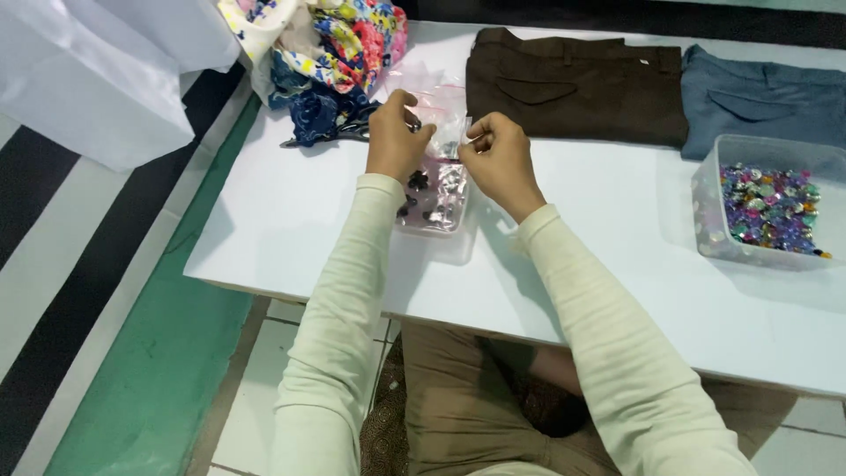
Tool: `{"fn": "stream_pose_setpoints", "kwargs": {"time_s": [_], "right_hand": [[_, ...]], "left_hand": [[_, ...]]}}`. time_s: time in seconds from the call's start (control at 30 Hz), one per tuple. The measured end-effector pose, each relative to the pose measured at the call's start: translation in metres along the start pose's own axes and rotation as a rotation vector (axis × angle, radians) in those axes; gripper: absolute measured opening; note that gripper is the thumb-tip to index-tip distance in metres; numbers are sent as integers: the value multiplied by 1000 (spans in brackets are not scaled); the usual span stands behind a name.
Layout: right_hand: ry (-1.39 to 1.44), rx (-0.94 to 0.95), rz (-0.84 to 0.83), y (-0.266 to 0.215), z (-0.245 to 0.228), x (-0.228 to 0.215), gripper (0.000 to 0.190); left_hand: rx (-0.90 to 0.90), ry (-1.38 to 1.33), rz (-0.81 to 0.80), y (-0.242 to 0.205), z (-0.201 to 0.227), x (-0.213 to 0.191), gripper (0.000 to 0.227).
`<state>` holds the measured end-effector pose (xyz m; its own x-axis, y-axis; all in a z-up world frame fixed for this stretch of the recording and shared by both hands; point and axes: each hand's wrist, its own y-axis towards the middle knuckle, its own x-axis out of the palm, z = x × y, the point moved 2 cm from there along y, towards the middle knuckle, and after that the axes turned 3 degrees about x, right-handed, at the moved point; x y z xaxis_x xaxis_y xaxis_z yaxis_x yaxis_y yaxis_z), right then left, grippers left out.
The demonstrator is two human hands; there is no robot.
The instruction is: Sorting and arranging small plastic buttons on a table
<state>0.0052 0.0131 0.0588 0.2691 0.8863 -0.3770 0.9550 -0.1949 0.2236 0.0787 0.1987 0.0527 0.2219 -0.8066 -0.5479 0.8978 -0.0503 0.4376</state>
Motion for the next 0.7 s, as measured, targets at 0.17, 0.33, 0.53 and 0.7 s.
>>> {"fn": "stream_pose_setpoints", "kwargs": {"time_s": [0.17,0.33,0.53,0.7], "right_hand": [[-200,-102,-1,-4,-4,3,36],[-444,-576,14,-22,-24,-4,37],[-682,-528,-284,-41,-4,13,56],[-685,-458,-360,-41,-3,12,62]], "left_hand": [[74,197,-30,-8,-18,8,50],[276,534,62,-39,23,-15,35],[260,325,-277,-71,15,3,53],[221,502,-285,-71,15,6,51]]}}
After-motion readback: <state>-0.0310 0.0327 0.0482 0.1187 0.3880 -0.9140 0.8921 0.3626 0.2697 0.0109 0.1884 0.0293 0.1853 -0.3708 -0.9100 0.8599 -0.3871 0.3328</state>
